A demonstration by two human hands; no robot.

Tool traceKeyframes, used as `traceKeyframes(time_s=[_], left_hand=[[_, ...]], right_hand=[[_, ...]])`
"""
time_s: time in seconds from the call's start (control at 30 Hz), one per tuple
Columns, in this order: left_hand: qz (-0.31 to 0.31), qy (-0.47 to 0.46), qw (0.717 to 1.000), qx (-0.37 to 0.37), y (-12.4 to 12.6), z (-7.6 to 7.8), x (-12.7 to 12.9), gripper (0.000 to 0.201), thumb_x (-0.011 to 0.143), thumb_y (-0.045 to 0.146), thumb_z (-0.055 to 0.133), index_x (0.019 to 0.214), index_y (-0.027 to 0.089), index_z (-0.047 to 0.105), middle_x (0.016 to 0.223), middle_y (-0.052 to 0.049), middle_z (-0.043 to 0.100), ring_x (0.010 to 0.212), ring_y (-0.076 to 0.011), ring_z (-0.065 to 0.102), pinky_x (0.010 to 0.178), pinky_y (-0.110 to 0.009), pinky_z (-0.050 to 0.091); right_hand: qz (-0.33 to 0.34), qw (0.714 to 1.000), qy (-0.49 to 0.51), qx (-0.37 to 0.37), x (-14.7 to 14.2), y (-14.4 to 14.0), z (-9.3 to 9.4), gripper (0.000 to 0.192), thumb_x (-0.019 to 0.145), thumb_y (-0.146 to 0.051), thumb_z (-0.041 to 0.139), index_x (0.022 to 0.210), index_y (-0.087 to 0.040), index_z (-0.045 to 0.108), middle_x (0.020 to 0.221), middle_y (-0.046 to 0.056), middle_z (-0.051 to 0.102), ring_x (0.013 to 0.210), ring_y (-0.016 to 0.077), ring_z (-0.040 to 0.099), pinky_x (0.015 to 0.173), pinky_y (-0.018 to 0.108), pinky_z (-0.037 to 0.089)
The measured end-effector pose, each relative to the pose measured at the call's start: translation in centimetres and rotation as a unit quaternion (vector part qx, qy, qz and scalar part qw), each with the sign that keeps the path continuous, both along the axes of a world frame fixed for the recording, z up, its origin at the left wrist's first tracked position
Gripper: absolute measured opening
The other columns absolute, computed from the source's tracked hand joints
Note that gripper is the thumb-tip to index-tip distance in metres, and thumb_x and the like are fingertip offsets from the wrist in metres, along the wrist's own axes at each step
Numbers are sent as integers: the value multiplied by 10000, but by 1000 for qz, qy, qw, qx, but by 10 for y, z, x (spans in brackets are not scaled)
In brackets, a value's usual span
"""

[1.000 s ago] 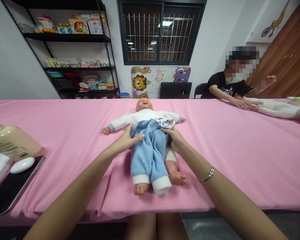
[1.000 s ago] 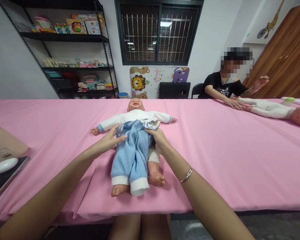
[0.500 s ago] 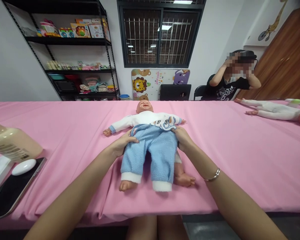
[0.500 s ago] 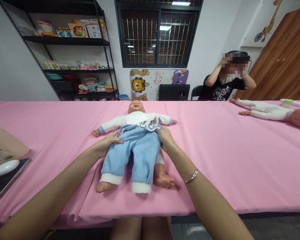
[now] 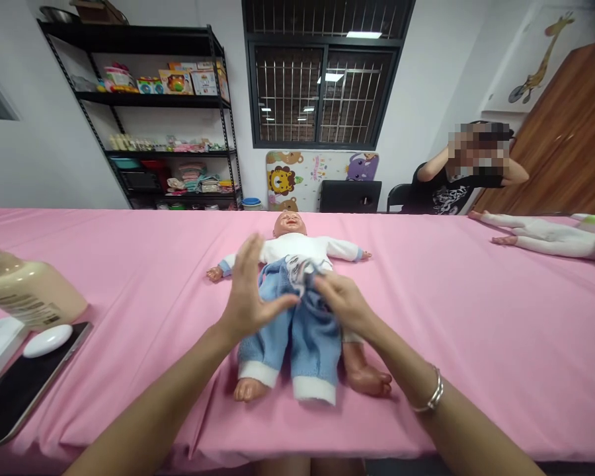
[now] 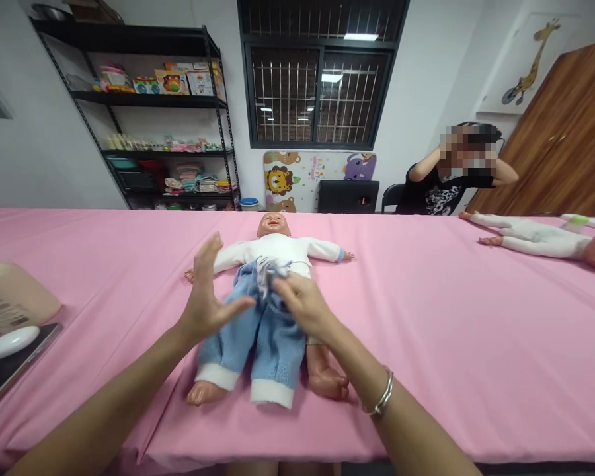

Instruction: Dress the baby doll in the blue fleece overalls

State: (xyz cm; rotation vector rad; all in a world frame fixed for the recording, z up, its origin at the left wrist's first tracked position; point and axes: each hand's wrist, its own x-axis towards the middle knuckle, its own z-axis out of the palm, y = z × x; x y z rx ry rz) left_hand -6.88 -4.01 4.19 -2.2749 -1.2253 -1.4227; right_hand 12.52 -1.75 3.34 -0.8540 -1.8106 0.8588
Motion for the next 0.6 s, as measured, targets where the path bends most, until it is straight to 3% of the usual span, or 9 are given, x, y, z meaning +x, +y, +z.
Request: traceKeyframes(time_s=[0.1, 0.17, 0.27, 0.33, 0.4, 0.5, 0.6], left_hand=[[-69, 198, 975, 71, -9, -1, 10, 780, 729, 432, 632, 1362, 226, 227, 1347, -132, 411, 1279, -289, 319, 1057, -449, 248], [-61, 254, 964, 47, -9, -3, 14, 615, 782, 310, 586, 1324, 200, 317, 1235, -109, 527, 1215, -253, 403, 1052, -430, 251], [-19, 251, 968, -2, -2, -7, 12, 320, 787, 221, 548, 1103, 173, 531, 1026, -88, 621, 1054, -235, 504, 960, -423, 342], [-28, 271, 961, -40, 2, -8, 9, 110, 763, 212, 558, 862, 174, 587, 880, -66, 627, 944, -225, 524, 856, -393, 399], [-64, 311, 946, -69, 2, -8, 8, 39, 731, 207, 572, 742, 171, 561, 810, -57, 608, 903, -221, 510, 815, -375, 407], [-112, 350, 927, -69, -4, -8, 13, 72, 678, 111, 526, 723, 168, 533, 765, -47, 576, 848, -199, 485, 808, -353, 400], [-132, 370, 917, -65, -11, -8, 20, 195, 597, 14, 428, 689, 171, 500, 702, -22, 525, 671, -149, 444, 657, -282, 395]], right_hand=[[72, 990, -82, 87, -8, -15, -1, 272, 825, -362, 478, 684, -186, 630, 752, 26, 615, 696, 137, 540, 669, 267, 434], [71, 994, -56, 68, -7, -15, -1, 252, 833, -343, 467, 760, -190, 653, 796, 31, 657, 731, 150, 581, 686, 272, 452], [-78, 995, -38, 43, 3, -4, 0, 275, 830, -366, 452, 812, -177, 652, 760, 46, 669, 719, 172, 607, 682, 286, 459], [-190, 972, -127, 46, 12, 6, -2, 316, 803, -399, 477, 971, -176, 626, 836, 77, 668, 768, 214, 613, 698, 327, 449], [-226, 941, -251, 15, 19, 13, -6, 526, 735, -445, 552, 1174, -156, 517, 913, 130, 652, 815, 280, 609, 689, 376, 439], [-177, 933, -302, -87, 22, 18, -14, 757, 616, -412, 659, 1255, -100, 401, 885, 157, 640, 795, 311, 606, 656, 396, 446], [-99, 972, -136, -164, 21, 18, -12, 675, 600, -281, 642, 1212, -136, 399, 898, 101, 631, 766, 230, 611, 629, 338, 482]])
